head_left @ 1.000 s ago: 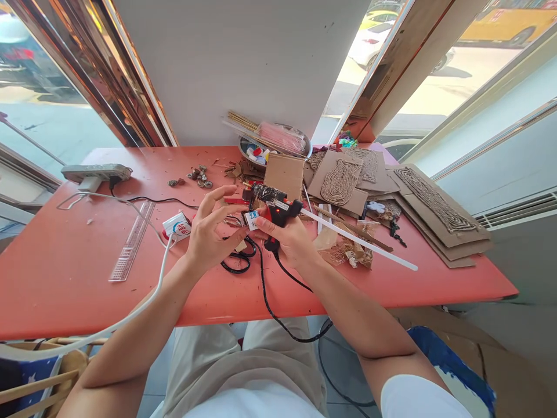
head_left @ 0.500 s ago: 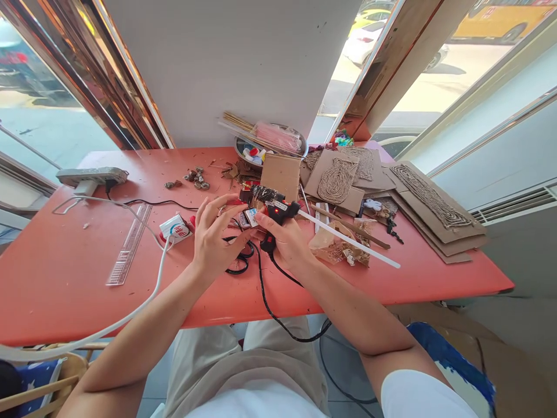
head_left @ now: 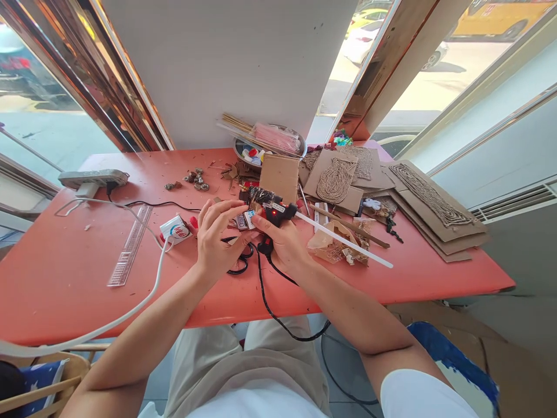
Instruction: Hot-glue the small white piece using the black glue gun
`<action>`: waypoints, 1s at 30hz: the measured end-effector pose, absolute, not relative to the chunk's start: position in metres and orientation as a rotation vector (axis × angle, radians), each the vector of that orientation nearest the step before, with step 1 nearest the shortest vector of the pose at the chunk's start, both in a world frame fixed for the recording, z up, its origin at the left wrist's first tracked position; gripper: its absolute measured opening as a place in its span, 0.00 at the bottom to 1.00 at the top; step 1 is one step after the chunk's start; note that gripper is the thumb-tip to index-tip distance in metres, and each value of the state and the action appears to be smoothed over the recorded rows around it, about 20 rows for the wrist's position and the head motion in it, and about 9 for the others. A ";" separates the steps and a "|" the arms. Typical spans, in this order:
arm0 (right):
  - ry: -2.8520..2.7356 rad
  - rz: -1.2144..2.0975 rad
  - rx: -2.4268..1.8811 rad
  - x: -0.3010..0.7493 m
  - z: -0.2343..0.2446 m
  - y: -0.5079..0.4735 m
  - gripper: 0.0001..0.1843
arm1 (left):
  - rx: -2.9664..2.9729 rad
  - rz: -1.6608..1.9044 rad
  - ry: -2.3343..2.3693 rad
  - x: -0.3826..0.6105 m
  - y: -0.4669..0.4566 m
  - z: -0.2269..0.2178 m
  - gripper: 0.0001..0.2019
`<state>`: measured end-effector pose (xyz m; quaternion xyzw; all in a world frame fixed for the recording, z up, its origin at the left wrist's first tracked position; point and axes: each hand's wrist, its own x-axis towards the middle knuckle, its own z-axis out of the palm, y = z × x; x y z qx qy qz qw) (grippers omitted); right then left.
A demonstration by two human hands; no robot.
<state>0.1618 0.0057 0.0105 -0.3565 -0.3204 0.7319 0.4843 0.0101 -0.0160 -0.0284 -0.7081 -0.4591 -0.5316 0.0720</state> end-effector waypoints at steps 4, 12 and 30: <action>-0.754 1.822 -0.868 0.162 0.011 0.007 0.30 | -2.141 -1.582 -1.374 0.009 -0.016 -0.028 0.15; -0.744 1.800 -0.869 0.165 0.012 0.009 0.33 | -2.103 -1.588 -1.433 0.009 -0.015 -0.024 0.10; -0.742 1.827 -0.865 0.160 0.009 0.007 0.29 | -2.016 -1.556 -1.342 0.011 -0.012 -0.026 0.08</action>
